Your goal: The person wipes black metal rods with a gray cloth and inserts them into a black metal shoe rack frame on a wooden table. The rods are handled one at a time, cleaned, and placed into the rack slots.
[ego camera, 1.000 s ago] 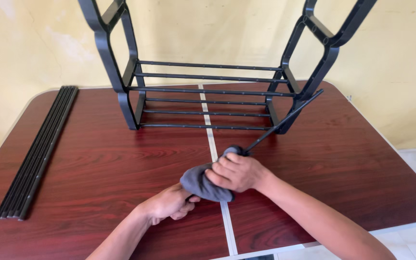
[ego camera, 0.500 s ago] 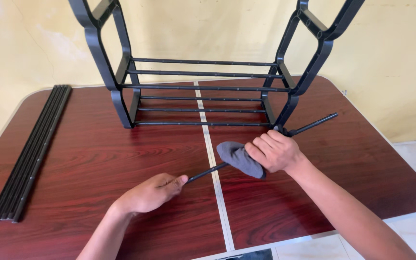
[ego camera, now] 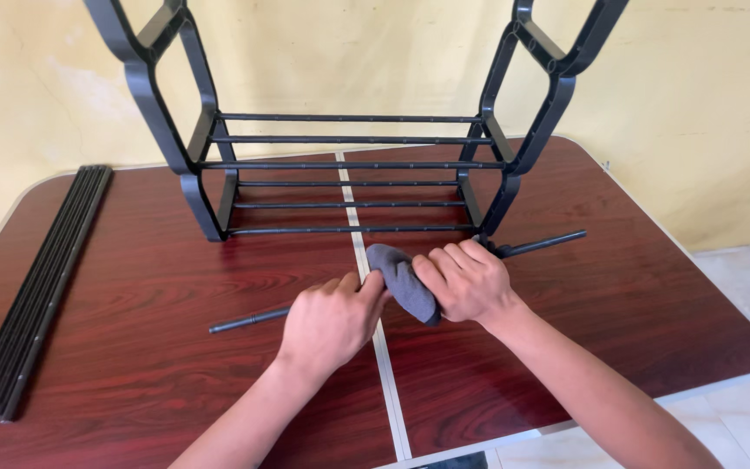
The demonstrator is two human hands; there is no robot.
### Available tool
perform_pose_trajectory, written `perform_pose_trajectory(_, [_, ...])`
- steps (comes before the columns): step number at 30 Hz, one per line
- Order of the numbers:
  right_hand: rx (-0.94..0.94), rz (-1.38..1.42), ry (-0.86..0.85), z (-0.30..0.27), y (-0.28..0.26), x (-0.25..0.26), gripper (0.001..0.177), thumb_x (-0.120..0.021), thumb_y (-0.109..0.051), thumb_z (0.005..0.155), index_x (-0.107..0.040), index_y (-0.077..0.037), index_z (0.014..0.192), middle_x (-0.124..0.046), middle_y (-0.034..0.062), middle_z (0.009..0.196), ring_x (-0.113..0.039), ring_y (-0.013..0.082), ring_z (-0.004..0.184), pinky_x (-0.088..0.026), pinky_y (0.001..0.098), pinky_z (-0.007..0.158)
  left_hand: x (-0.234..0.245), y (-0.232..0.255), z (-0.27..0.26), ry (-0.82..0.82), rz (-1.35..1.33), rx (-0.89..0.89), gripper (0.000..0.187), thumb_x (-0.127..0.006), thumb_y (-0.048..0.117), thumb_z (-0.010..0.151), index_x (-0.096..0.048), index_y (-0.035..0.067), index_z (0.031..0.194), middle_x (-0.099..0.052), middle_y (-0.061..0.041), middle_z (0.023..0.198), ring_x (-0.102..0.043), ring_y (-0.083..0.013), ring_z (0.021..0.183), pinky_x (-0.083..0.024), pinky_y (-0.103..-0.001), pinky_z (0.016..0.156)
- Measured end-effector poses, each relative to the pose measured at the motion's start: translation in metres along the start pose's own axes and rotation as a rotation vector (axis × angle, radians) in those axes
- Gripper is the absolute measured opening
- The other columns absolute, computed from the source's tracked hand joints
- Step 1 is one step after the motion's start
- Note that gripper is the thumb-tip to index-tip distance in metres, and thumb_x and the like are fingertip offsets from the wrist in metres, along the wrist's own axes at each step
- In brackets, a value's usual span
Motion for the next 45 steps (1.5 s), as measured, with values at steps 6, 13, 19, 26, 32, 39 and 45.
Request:
perform_pose_trajectory(6, [0.091,-0.068,-0.003,-0.028,0.007,0.004,0.029,-0.051,-0.027,0.106,-0.07,-0.008,0.095,-0.068,0.0042,0.072,-0.061,0.0137,0.06,-0.043,0.0271,0.061,-0.011,-0.012,-0.004,-0.155,-0.208,0.062,0.041,-0.048,0.044,0.104,-0.067,0.009,0.09,-0.06,-0.009,0.049,-0.063,-0.0295,0.042,-0.052,-0.043,0.041])
perform_pose_trajectory(13, [0.1,-0.187,0.089,-0.069,0.034,0.016,0.033,-0.05,-0.036,0.107,-0.068,-0.012,0.093,-0.065,0.0014,0.068,-0.057,0.0102,0.058,-0.043,0.0251,0.061,-0.024,-0.025,-0.005,-0.403,-0.404,0.133,0.054,-0.044,0.049,0.104,-0.075,0.009,0.088,-0.063,-0.009,0.053,-0.068,-0.0301,0.053,-0.057,-0.045,0.06])
perform_pose_trajectory(19, [-0.084,-0.269,0.171,-0.104,0.101,0.048,0.037,-0.056,-0.037,0.106,-0.062,-0.016,0.077,-0.056,0.0008,0.057,-0.05,0.0127,0.054,-0.044,0.0315,0.061,-0.052,-0.062,-0.015,-0.639,-0.474,0.262,0.052,-0.04,0.054,0.105,-0.074,0.015,0.101,-0.047,-0.008,0.054,-0.047,-0.0213,0.051,-0.052,-0.041,0.057])
perform_pose_trajectory(26, [-1.452,0.819,0.862,-0.182,0.17,0.05,0.057,-0.039,-0.044,0.112,-0.039,-0.001,0.15,-0.055,0.0115,0.147,-0.057,0.0238,0.137,-0.045,0.0441,0.119,-0.039,-0.097,-0.02,-0.282,-0.851,0.327,0.059,-0.045,0.042,0.109,-0.062,-0.005,0.077,-0.045,-0.006,0.056,-0.039,-0.0167,0.054,-0.039,-0.038,0.051])
perform_pose_trajectory(32, [-1.921,1.644,0.545,-0.095,0.003,-0.02,0.066,-0.037,-0.049,0.1,-0.037,-0.006,0.151,-0.057,0.0125,0.146,-0.054,0.0236,0.138,-0.042,0.0447,0.115,-0.016,-0.036,-0.013,0.042,-0.671,0.234,0.031,-0.06,0.031,0.1,-0.072,0.003,0.091,-0.063,-0.008,0.063,-0.06,-0.0231,0.051,-0.048,-0.039,0.049])
perform_pose_trajectory(39, [-1.692,1.939,0.833,-0.044,-0.027,-0.014,0.061,-0.029,-0.056,0.104,-0.048,-0.011,0.141,-0.057,0.0099,0.133,-0.056,0.0245,0.119,-0.044,0.0464,0.098,0.006,0.015,-0.028,0.331,-0.254,0.035,0.028,-0.068,0.022,0.097,-0.07,0.001,0.115,-0.063,-0.007,0.076,-0.064,-0.022,0.062,-0.054,-0.036,0.05])
perform_pose_trajectory(45, [-1.877,1.926,1.068,-0.085,0.01,-0.025,0.051,-0.028,-0.054,0.108,-0.056,-0.013,0.097,-0.056,0.0042,0.098,-0.057,0.0224,0.098,-0.049,0.0484,0.098,-0.019,0.028,-0.028,0.255,-0.044,-0.106,0.056,-0.066,0.014,0.092,-0.054,0.004,0.146,-0.058,-0.008,0.08,-0.059,-0.019,0.067,-0.055,-0.033,0.056])
Point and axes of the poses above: each hand's wrist, its own z-axis towards the middle knuckle, its own x-axis out of the back of the hand, y = z × x, the point moved 10 cm from there along z, towards the middle knuckle
